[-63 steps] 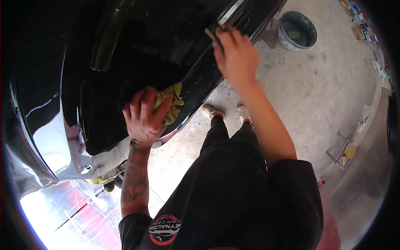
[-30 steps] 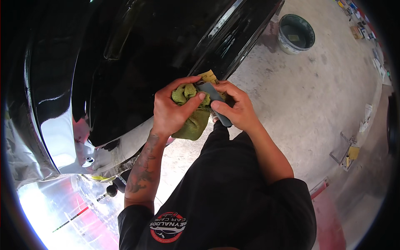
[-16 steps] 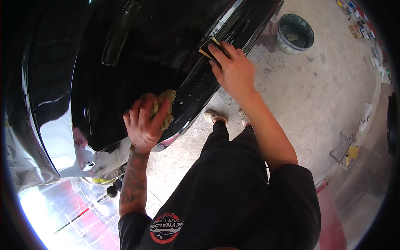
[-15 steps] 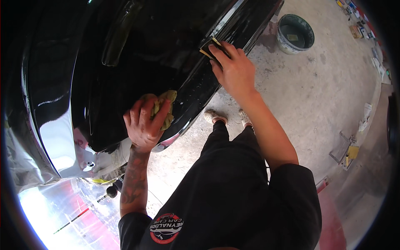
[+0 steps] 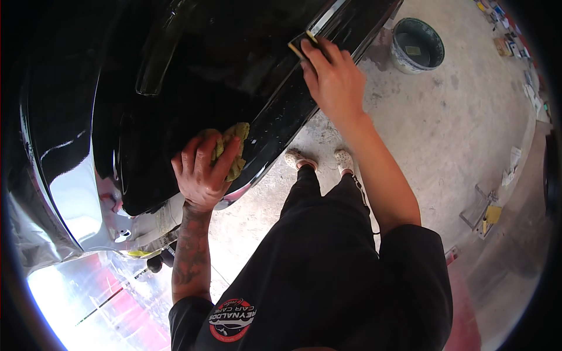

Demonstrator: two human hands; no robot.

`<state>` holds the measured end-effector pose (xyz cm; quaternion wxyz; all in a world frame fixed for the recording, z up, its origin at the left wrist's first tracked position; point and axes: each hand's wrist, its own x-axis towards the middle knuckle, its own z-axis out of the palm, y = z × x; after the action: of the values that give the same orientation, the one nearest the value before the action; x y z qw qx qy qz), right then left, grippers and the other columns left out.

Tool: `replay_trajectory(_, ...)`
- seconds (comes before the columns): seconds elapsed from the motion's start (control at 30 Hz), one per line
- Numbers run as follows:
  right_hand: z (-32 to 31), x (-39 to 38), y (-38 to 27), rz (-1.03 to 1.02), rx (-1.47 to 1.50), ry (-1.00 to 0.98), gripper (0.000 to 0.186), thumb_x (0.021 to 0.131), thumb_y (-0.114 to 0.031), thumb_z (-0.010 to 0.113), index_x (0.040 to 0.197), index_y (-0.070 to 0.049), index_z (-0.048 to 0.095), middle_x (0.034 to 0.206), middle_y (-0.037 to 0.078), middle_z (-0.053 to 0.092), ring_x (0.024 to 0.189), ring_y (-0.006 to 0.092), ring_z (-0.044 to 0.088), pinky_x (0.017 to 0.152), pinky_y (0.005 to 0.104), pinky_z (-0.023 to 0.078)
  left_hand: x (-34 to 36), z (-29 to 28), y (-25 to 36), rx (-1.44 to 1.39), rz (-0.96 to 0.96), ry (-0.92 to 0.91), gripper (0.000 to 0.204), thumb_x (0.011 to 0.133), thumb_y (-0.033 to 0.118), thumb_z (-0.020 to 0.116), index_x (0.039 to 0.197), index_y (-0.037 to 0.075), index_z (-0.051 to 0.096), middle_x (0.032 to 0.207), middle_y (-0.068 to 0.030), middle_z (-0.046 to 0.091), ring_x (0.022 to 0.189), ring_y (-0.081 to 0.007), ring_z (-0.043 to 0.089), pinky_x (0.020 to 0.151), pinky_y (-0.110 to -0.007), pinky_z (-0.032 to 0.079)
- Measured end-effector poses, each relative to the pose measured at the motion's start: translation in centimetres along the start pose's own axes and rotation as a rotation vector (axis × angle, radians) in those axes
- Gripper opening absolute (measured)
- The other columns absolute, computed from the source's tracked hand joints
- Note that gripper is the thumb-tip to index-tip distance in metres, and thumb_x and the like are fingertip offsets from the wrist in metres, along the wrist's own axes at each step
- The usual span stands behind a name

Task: Sanding and wiping down a black car bumper using a sanding block and water.

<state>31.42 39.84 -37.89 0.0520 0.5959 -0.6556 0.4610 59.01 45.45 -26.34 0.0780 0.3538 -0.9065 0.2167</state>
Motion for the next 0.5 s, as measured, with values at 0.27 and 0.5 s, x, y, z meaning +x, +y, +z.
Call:
replay_trajectory(0.27, 0.0, 0.5, 0.3, -0.063, -0.007, -0.006, 0.040, 0.079, -0.018, 0.078, 0.118, -0.020, 0.070, 0.122, 0.004, 0.065, 0.088, 0.0270, 0.064, 0.072, 0.0400, 0.057, 0.1, -0.2, 0.1, 0.001, -0.002, -0.004, 0.042, 0.075, 0.020, 0.085, 0.115, 0.028, 0.077, 0.119, 0.0008, 0.064, 0.109, -0.0249, 0.060, 0.090, -0.043, 0.043)
replay_trajectory(0.5, -0.2, -0.5, -0.1, -0.096, 0.006, -0.052, 0.043, 0.078, -0.017, 0.078, 0.120, -0.020, 0.070, 0.120, 0.002, 0.064, 0.087, 0.0250, 0.063, 0.071, 0.0396, 0.057, 0.0, -0.2, 0.0, -0.005, -0.003, 0.005, 0.043, 0.074, 0.020, 0.085, 0.116, 0.028, 0.077, 0.119, 0.0005, 0.064, 0.109, -0.0251, 0.060, 0.089, -0.043, 0.043)
